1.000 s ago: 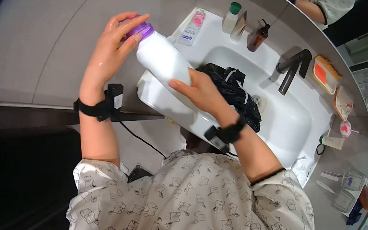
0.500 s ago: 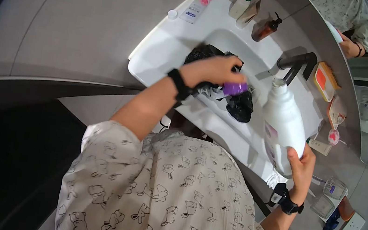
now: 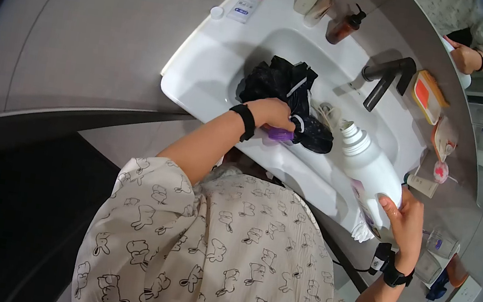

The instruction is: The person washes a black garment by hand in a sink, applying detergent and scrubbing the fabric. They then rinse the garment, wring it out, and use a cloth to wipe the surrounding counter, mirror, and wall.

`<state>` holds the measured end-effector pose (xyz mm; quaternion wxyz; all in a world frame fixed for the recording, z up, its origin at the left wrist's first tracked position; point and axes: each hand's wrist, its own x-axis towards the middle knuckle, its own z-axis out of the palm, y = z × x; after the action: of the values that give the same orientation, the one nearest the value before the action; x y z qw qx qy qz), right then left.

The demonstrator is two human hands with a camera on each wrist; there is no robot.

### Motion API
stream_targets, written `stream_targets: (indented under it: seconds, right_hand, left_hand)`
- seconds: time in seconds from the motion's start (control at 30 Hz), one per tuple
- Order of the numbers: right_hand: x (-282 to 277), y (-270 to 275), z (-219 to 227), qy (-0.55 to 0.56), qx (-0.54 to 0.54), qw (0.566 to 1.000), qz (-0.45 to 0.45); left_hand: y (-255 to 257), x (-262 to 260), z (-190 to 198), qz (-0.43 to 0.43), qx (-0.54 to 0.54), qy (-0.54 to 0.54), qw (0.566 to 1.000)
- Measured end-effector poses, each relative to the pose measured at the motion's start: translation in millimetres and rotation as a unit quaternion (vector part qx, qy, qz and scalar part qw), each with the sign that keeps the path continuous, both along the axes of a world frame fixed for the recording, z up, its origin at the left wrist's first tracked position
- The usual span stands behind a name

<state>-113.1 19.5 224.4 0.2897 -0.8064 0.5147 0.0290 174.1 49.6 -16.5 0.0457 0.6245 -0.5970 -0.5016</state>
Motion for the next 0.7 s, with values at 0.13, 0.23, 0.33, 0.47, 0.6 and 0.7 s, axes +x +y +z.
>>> stream_targets:
  seconds: [0.13,0.23,0.33,0.47,0.6,0.7]
  right_hand:
    - [6.8,-6.2,-7.1,-0.012,0.010,1.000,0.019]
    - [12.0,-13.3,-13.8,-0.012,-0.008,1.000,0.027]
    - [21.2,-19.6,-16.8,-0.053,-0.007,0.998,0.027]
    - [40.4,-24.6,-18.9,-0.087,-0.031,0.996,0.002]
    - [50.6,-25.3,-20.7,-0.059,-0.013,0.998,-0.018]
    - [43.8,-25.4,-25.5,-0.062,-0.022,0.998,0.006]
  left_hand:
    - [9.9,20.1,2.9,0.045,-0.012,0.024,0.999]
    - [18.2,25.8,-2.2,0.057,-0.055,0.005,0.997]
    - [22.6,28.6,-6.4,0.078,-0.054,0.051,0.994]
    - [22.3,26.9,-7.8,0.042,-0.052,0.036,0.997]
    - [25.7,29.0,-7.0,0.031,-0.084,-0.001,0.996]
    - [18.0,40.3,6.0,0.180,0.026,0.178,0.967]
